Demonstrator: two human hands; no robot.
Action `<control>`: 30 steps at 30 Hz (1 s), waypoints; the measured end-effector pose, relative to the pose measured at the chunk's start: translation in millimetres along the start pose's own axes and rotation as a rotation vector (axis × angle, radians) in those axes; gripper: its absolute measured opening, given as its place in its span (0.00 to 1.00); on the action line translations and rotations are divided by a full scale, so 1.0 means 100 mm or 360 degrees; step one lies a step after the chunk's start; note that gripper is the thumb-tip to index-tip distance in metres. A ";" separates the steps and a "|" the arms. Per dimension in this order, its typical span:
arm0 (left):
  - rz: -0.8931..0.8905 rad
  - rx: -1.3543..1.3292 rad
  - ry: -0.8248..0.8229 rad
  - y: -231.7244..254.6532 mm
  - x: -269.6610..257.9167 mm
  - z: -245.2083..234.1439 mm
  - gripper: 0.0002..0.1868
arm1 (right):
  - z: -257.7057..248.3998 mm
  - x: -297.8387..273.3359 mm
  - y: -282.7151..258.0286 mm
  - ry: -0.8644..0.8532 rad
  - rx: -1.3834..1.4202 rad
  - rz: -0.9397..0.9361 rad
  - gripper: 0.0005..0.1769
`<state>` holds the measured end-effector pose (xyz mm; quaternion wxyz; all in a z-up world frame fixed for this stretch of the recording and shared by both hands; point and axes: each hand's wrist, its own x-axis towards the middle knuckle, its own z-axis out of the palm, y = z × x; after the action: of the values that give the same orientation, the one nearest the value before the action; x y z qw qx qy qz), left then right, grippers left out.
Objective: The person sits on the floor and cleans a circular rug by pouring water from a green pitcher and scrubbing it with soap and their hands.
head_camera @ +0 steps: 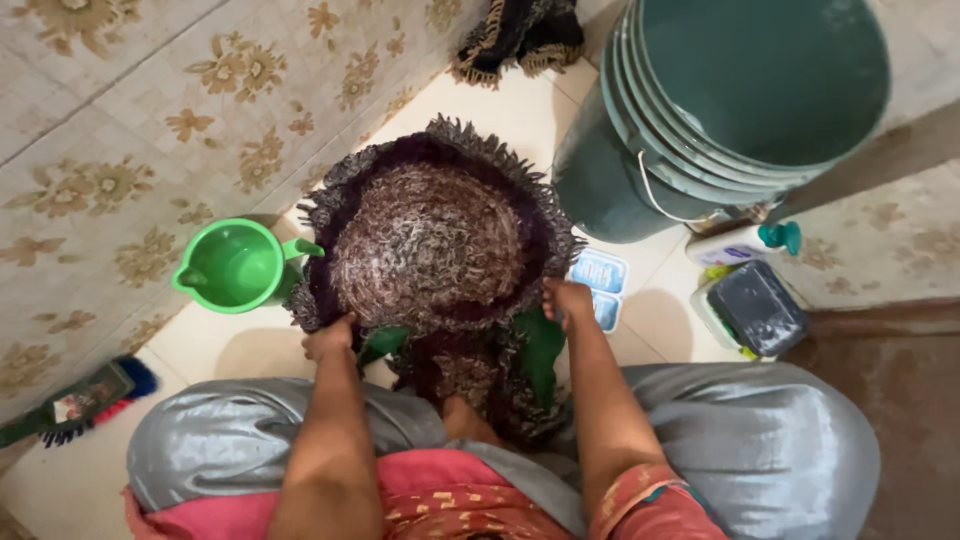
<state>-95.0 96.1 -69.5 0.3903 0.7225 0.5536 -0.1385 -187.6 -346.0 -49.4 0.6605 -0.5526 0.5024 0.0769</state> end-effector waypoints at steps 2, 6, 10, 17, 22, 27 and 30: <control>-0.0035 -0.0125 -0.0022 -0.03 0.06 0.07 0.53 | -0.01 0.12 0.12 0.0009 -0.0051 0.0106 0.11; -0.0135 -0.0499 -0.0379 -0.10 0.22 0.12 0.39 | 0.09 0.23 0.21 -0.0005 -0.0067 0.0263 0.20; -0.0312 -0.0201 -0.0694 -0.08 0.24 0.16 0.35 | 0.20 0.29 0.20 0.0056 -0.0230 0.0407 0.29; -0.0351 -0.0033 -0.1020 -0.11 0.24 0.14 0.20 | 0.23 0.51 0.39 0.0051 -0.0471 0.0294 0.32; -0.0437 -0.0092 -0.1240 -0.17 0.25 0.14 0.17 | 0.27 0.47 0.32 -0.0089 -0.0566 0.0255 0.24; -0.0302 -0.0049 -0.1458 -0.16 0.31 0.30 0.11 | 0.29 0.15 0.06 -0.0088 -0.0221 0.0033 0.14; -0.0010 -0.0272 -0.1401 -0.02 0.37 0.34 0.11 | 0.36 0.01 -0.15 -0.0123 0.0047 -0.0125 0.12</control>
<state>-75.6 97.7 -116.4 0.6466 0.5581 0.3466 -0.3877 -156.5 -322.9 -45.0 0.6901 -0.5587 0.4554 0.0648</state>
